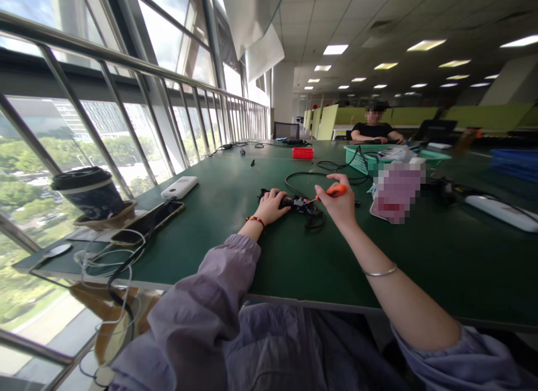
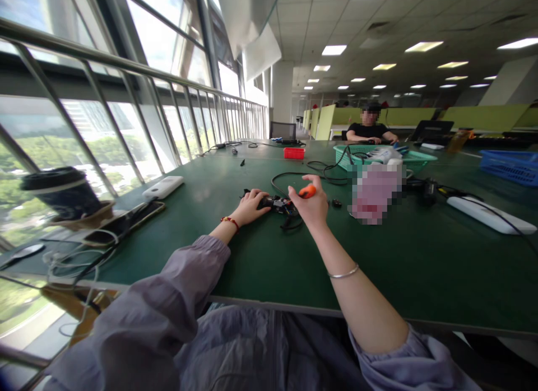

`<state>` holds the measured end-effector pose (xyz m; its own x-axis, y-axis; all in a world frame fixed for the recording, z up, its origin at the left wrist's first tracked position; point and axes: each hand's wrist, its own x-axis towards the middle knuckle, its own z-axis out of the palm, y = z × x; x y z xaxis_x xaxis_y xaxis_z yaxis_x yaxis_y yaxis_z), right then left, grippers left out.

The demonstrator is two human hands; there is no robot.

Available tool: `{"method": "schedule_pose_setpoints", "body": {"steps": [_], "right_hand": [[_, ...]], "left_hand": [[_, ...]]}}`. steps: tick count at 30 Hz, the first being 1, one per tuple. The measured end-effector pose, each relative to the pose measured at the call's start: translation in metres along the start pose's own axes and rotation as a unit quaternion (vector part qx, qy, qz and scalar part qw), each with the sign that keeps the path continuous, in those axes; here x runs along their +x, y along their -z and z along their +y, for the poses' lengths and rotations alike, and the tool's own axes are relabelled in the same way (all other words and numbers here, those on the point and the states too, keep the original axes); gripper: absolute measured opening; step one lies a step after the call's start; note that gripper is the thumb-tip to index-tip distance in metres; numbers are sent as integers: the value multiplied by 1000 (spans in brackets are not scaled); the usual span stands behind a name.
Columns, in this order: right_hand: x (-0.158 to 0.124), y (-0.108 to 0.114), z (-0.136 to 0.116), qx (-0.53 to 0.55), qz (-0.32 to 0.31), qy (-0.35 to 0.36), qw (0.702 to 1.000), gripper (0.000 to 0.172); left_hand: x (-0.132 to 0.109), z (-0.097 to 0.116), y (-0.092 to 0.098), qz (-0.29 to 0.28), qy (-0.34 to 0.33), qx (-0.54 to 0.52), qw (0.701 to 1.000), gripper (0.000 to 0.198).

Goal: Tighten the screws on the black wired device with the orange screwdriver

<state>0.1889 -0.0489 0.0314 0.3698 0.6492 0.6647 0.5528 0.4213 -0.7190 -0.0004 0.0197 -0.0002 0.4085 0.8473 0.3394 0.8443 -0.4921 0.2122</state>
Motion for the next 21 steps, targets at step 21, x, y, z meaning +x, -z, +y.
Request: {"method": "schedule_pose_setpoints", "body": {"steps": [21], "right_hand": [[-1,1,-3,12,-6,63,998,21]], "left_hand": [[-1,1,1,-3,6,1,1000,47]]}}
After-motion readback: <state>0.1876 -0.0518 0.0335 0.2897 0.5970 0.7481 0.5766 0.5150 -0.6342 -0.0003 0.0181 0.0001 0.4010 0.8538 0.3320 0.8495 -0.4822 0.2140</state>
